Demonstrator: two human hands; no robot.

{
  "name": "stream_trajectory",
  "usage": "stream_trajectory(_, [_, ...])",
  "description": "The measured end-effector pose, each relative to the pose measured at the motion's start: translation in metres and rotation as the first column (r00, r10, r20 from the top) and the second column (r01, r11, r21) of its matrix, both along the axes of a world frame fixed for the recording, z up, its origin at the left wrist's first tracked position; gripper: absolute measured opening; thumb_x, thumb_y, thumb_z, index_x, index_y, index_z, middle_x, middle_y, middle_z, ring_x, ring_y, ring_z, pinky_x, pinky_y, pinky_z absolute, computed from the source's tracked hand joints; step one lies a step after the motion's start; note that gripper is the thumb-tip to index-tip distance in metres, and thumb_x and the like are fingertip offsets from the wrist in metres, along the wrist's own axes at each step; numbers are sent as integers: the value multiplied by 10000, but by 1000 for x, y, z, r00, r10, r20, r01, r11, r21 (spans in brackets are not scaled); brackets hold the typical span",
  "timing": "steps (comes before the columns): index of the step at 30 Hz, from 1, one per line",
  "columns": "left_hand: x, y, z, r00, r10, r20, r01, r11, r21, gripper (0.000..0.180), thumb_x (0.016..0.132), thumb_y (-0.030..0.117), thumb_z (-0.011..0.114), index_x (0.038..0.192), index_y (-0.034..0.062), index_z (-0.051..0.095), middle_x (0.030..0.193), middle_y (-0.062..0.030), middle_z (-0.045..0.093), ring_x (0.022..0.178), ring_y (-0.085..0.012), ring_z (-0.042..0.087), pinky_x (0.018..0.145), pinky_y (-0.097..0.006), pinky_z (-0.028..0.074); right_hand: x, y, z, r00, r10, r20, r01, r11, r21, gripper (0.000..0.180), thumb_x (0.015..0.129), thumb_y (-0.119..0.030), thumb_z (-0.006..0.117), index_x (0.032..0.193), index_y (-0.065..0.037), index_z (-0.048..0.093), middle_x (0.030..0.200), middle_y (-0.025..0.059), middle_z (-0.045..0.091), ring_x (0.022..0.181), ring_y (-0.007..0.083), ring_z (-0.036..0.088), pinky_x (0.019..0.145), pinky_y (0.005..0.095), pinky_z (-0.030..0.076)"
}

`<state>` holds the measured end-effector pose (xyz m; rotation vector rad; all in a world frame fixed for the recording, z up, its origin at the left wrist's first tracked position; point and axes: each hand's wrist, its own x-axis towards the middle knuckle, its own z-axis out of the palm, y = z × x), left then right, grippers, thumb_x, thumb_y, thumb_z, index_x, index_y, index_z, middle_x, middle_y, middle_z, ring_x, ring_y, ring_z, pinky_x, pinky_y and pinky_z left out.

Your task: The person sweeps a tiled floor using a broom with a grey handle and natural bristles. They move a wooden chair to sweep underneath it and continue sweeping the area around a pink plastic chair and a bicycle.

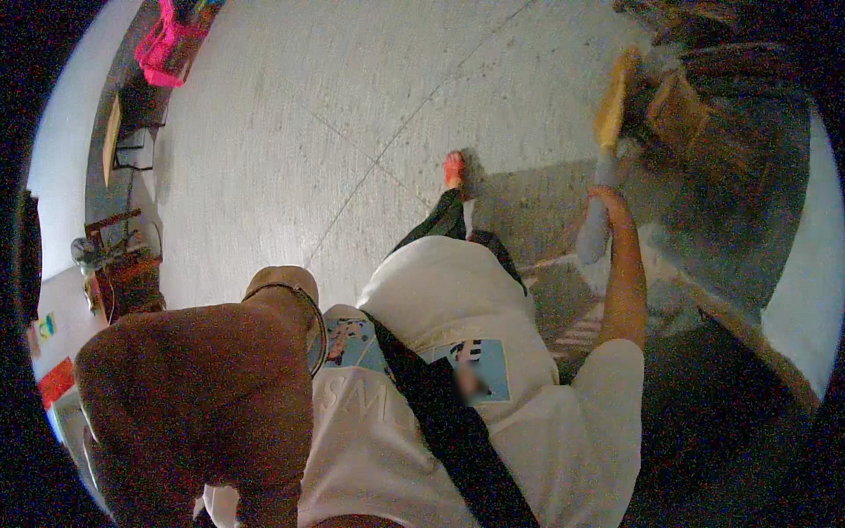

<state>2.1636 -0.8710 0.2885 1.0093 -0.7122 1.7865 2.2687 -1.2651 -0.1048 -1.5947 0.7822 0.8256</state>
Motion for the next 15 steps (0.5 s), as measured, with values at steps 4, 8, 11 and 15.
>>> stream_trajectory(4, [55,17,-2,999,-49,-5,49,999,10,263,638,355,617,741,133,523,755,19,540,722,-148,498,735,-318,362,49,52,-21,979,87,183,-93,995,26,240,625,-250,650,782,-80,589,675,70,541,573,195,525,503,329,425])
stream_trajectory(8, [113,30,2,990,-140,-19,140,990,18,258,630,337,626,740,130,518,746,24,537,706,-139,495,728,-310,361,53,117,-87,960,281,-5,-278,948,-153,361,567,-185,663,877,-30,565,727,94,564,619,206,541,544,333,439])
stream_trajectory(11, [149,39,-3,987,-158,-28,159,987,13,256,624,324,633,740,129,515,740,28,534,695,-133,492,722,-305,360,68,153,-64,893,438,103,-423,895,-140,472,552,-133,643,990,-12,515,731,100,564,633,203,545,537,347,444])
stream_trajectory(15, [190,42,-8,974,-224,-43,225,974,2,255,616,306,642,739,127,510,731,33,532,679,-124,489,715,-297,359,88,181,3,818,572,66,-571,820,-34,566,555,-124,639,1081,-15,461,773,95,554,650,201,539,571,333,446])
